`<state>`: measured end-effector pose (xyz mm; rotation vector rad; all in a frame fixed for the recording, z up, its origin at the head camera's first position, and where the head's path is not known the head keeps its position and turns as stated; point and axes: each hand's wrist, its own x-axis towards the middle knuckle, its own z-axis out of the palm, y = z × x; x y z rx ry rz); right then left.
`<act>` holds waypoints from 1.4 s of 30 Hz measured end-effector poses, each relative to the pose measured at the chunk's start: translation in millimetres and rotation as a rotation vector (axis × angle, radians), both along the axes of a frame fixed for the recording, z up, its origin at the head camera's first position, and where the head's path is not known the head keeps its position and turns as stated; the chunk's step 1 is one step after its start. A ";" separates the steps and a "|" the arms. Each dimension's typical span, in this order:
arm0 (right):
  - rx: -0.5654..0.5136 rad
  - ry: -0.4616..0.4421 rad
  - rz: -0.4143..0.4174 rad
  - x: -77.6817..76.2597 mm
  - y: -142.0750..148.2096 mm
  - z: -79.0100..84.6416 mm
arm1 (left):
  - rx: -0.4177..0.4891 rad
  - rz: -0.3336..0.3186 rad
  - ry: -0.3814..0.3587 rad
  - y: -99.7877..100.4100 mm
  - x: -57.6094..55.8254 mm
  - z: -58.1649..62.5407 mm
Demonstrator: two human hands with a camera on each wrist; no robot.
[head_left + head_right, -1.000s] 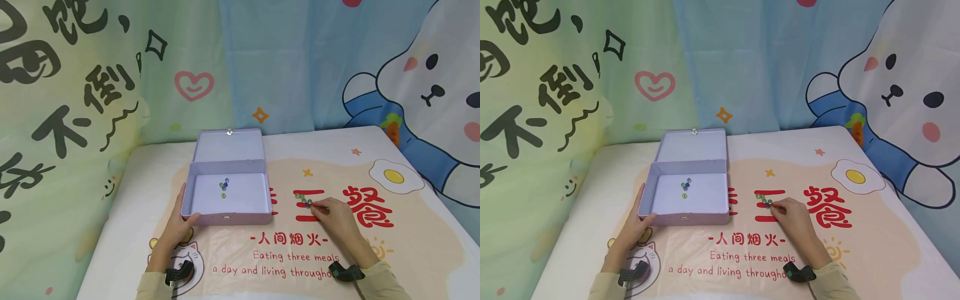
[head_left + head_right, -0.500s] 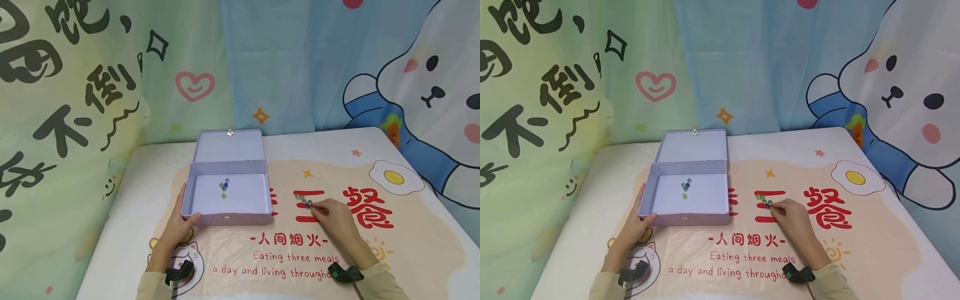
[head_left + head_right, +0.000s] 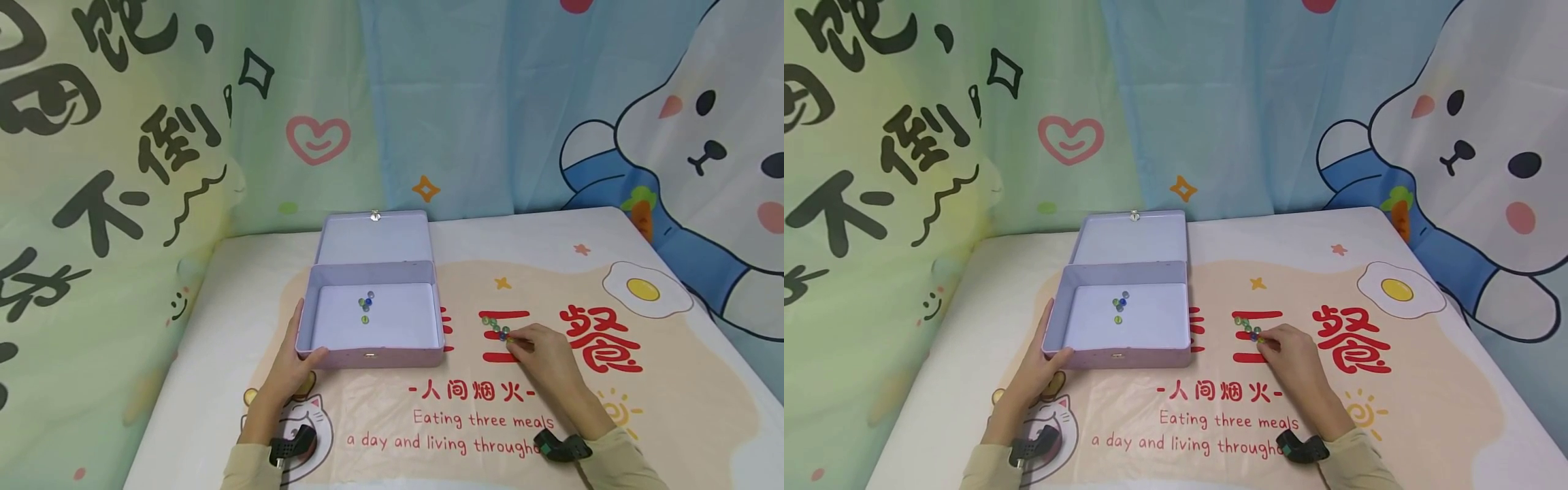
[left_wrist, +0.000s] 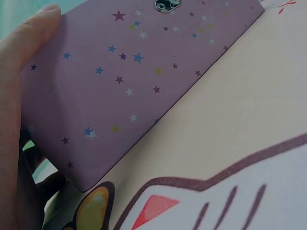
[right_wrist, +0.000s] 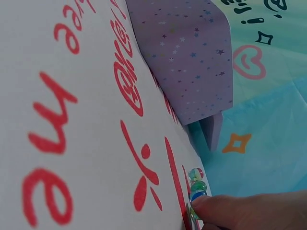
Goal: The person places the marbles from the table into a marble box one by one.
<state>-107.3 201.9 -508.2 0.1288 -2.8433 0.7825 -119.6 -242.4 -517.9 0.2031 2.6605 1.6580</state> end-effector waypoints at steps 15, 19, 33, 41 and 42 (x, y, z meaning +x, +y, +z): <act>0.012 0.043 0.002 0.1 -6.6 -4.9 | 0.005 -0.008 0.020 -2.4 -0.2 6.1; 0.015 0.065 0.006 0.0 -7.3 -5.3 | 0.008 -0.005 0.017 -2.5 -0.4 5.8; 0.017 0.080 -0.013 1.2 -8.0 -7.2 | 0.012 -0.009 0.011 0.5 -0.3 6.8; 0.020 0.096 -0.002 2.6 -7.9 -6.8 | 0.007 -0.004 0.003 1.5 1.0 5.8; 0.020 0.096 -0.001 3.0 -7.9 -6.7 | 0.007 -0.004 0.001 1.7 1.2 5.7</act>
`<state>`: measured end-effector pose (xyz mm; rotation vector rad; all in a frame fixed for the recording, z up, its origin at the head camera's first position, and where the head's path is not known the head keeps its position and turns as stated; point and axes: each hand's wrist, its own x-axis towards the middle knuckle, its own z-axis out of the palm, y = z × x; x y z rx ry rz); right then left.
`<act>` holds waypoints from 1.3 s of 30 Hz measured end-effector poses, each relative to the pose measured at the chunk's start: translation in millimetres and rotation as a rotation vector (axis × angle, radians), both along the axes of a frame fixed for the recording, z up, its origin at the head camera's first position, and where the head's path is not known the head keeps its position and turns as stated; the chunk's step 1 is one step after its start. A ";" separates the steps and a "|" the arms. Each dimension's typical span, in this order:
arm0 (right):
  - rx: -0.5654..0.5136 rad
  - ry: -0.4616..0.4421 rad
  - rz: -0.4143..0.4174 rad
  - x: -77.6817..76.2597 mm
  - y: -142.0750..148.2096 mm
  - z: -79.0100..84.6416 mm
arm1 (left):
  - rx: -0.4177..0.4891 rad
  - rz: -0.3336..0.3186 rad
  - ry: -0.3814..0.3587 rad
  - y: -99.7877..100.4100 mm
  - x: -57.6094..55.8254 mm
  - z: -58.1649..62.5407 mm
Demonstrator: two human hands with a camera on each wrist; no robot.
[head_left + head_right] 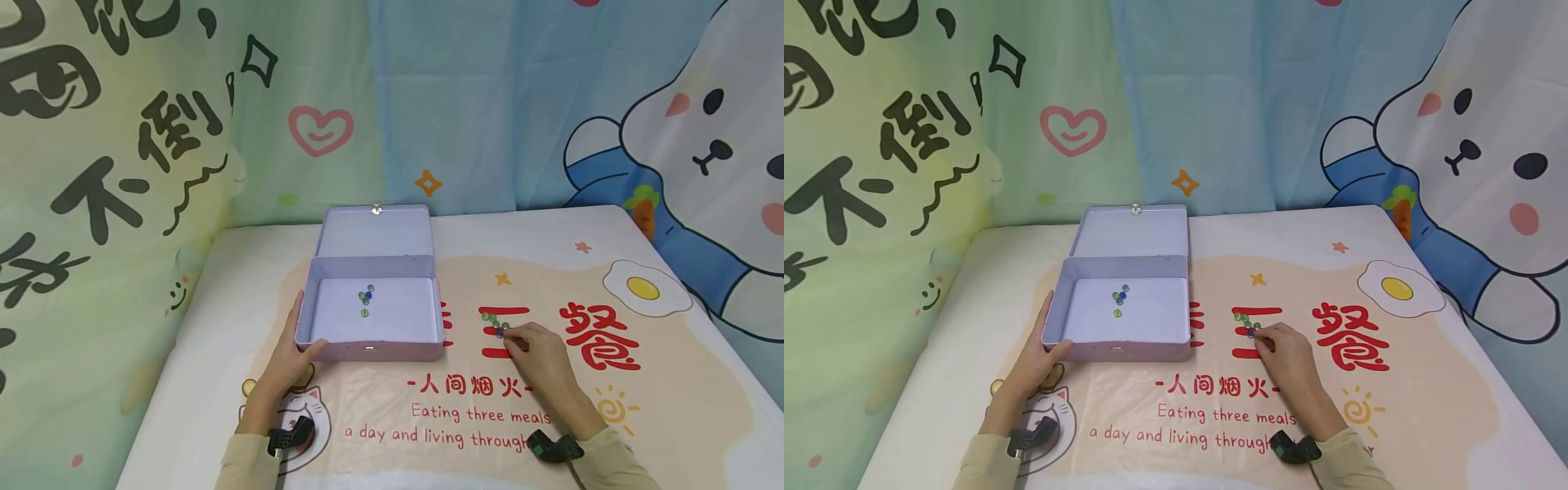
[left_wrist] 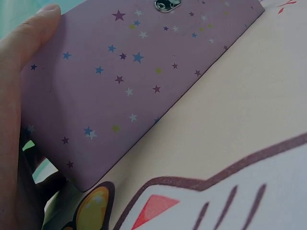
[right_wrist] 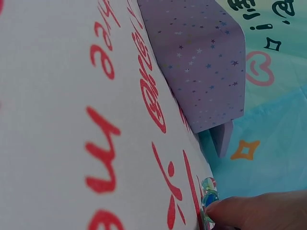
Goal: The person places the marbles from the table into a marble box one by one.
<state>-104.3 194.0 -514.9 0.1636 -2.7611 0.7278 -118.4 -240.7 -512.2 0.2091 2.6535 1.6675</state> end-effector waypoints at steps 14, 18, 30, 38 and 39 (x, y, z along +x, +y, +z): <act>0.005 0.002 0.003 2.9 -1.7 6.2 | 0.002 -0.006 0.002 -1.6 -0.8 -1.4; 0.002 0.004 0.000 3.7 -3.7 9.3 | 0.001 -0.004 0.006 -1.4 -0.9 -1.2; -0.040 -0.002 0.020 3.0 -10.2 16.8 | 0.010 0.003 0.005 -0.6 0.9 0.8; -0.055 0.000 0.045 2.9 -15.6 23.8 | 0.010 0.000 -0.014 -1.3 0.4 0.9; -0.057 0.004 0.050 3.0 -16.5 24.7 | 0.010 -0.002 -0.019 -1.3 0.3 1.4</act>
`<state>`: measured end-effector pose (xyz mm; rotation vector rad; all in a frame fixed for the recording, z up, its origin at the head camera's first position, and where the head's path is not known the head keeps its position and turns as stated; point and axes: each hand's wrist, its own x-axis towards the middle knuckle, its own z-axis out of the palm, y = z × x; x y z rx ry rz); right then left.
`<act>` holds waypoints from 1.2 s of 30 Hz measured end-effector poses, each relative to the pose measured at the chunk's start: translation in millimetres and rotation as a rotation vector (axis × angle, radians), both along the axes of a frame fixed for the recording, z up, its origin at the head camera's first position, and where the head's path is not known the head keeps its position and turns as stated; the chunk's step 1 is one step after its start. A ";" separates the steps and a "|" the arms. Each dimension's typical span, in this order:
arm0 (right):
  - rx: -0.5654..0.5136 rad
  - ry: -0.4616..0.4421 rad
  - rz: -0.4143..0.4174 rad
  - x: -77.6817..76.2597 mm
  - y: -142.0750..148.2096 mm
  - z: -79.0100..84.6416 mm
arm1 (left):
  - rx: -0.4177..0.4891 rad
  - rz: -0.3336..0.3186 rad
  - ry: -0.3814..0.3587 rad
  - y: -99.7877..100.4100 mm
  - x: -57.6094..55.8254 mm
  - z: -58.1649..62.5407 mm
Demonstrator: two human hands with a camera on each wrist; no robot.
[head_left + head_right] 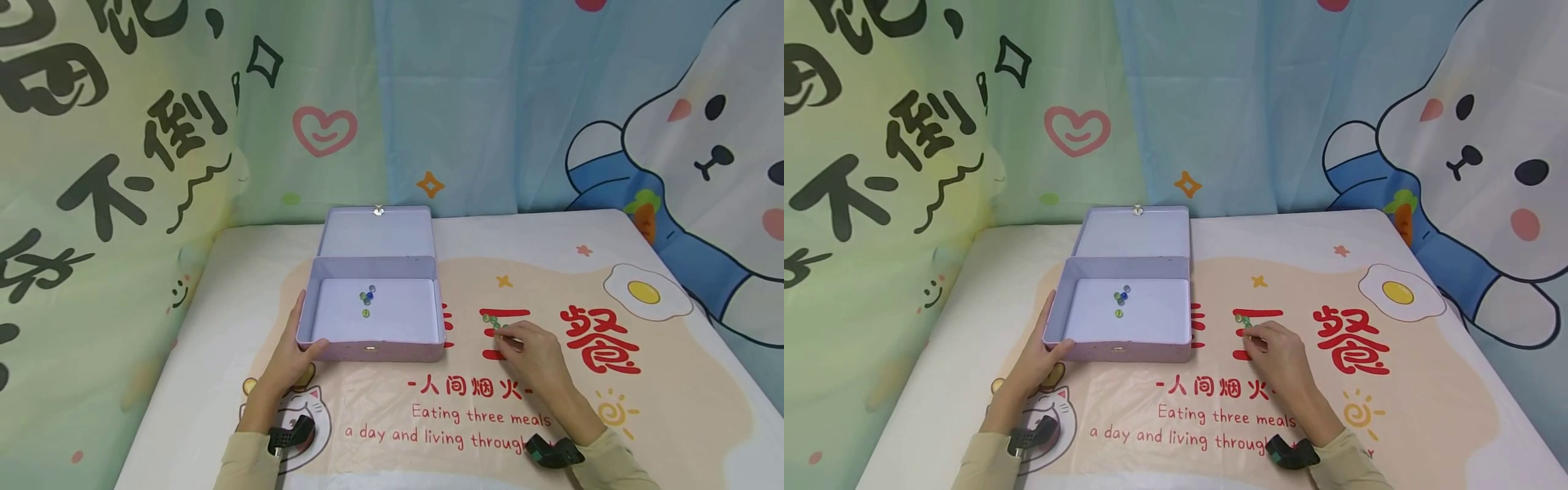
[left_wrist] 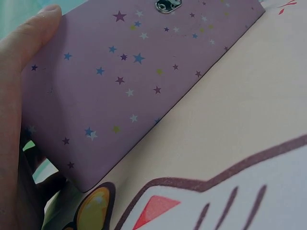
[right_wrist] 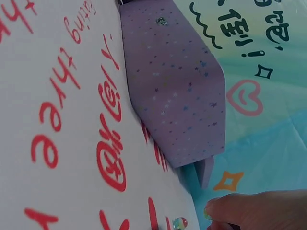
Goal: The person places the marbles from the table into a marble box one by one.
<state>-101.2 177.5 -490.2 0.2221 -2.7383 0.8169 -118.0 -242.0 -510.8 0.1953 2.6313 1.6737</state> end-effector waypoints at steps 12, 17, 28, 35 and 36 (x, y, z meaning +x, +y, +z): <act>0.024 0.047 0.032 -3.4 -10.2 10.6 | -0.014 -0.018 -0.015 11.5 12.0 37.0; 0.031 0.062 0.067 -6.6 -14.1 14.7 | -0.009 -0.016 -0.019 6.5 6.6 23.1; 0.013 0.064 0.105 -11.5 -25.4 27.5 | -0.018 -0.003 0.014 -1.3 -1.6 -3.1; 0.018 0.074 0.122 -12.3 -31.3 34.8 | -0.012 -0.016 0.028 -1.8 -0.9 -2.5; 0.019 0.079 0.126 -12.3 -32.0 35.7 | -0.012 -0.017 0.018 -1.1 -0.3 0.3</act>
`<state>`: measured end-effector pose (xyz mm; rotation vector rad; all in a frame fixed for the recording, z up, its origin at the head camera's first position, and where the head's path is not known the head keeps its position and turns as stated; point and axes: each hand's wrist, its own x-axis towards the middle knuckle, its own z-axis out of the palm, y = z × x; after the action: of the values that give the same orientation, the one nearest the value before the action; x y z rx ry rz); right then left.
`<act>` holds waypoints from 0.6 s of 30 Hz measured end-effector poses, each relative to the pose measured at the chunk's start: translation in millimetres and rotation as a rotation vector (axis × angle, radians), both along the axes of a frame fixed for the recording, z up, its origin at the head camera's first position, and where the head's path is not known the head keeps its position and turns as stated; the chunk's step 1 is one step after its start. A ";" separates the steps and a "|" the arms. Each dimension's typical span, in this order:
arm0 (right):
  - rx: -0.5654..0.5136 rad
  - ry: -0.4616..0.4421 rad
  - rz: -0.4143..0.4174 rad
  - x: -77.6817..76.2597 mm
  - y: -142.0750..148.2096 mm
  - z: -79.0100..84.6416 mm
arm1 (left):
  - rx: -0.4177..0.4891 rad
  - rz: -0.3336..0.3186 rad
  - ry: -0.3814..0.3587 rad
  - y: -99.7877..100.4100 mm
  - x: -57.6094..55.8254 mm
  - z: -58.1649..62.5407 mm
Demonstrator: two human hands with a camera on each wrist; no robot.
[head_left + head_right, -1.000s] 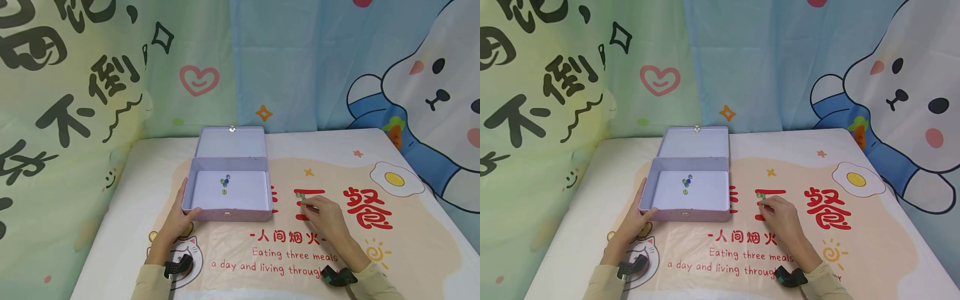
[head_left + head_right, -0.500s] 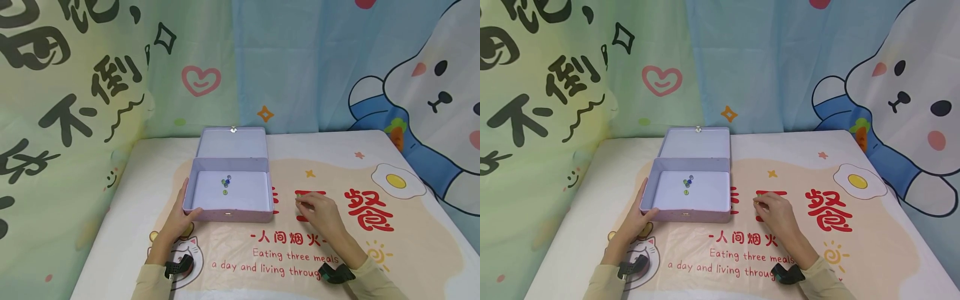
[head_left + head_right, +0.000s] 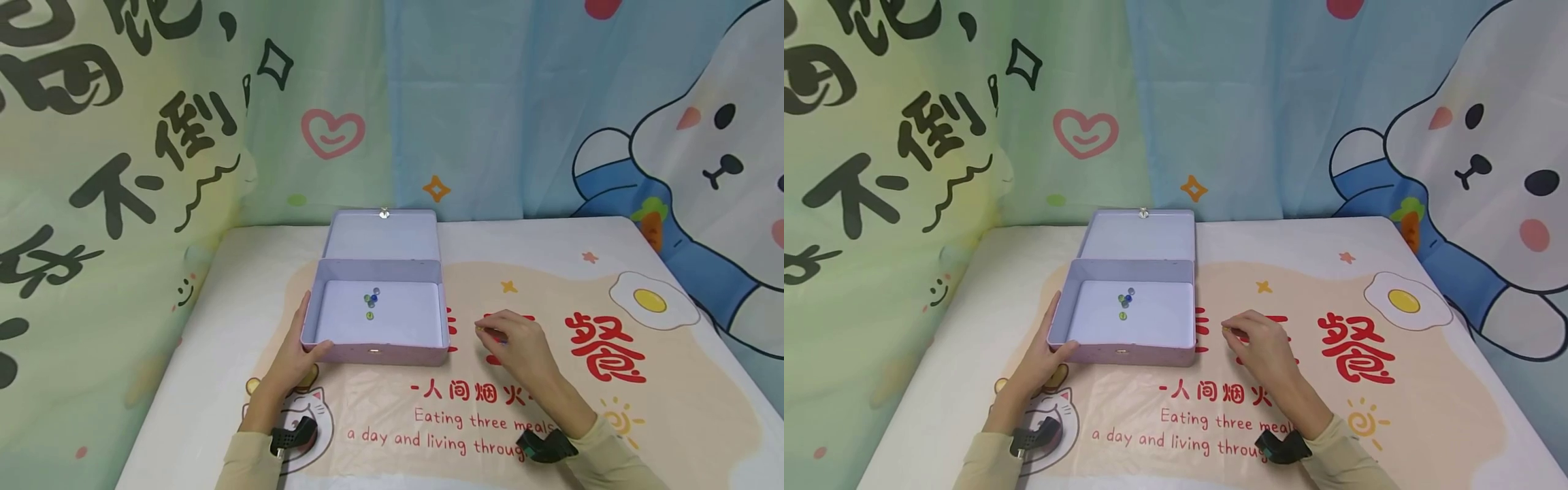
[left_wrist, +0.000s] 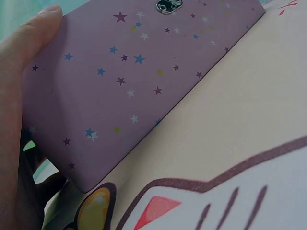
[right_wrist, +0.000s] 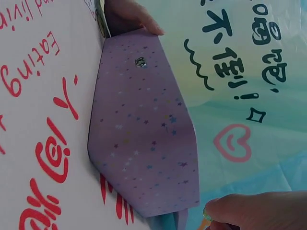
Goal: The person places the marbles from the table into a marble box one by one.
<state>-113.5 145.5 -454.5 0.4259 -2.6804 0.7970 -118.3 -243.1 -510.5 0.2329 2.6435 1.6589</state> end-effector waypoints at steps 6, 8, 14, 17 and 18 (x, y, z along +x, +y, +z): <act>0.012 0.026 0.025 -1.8 -4.9 5.7 | 0.001 0.003 -0.025 1.9 1.9 7.1; 0.012 0.034 0.037 -2.1 -6.8 8.1 | 0.013 0.005 -0.008 0.0 -0.3 -0.6; 0.004 0.026 0.076 -4.4 -14.7 16.5 | 0.028 0.005 0.033 -0.1 0.1 -2.8; 0.001 0.025 0.098 -7.3 -18.8 20.1 | 0.026 0.005 0.048 -0.3 -0.1 -3.2; 0.000 0.027 0.107 -8.2 -20.0 21.5 | 0.024 0.004 0.051 -0.4 -0.3 -3.2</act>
<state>-121.8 125.5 -433.1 0.5803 -2.6510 0.8144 -118.6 -243.5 -513.7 0.2742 2.6640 1.7091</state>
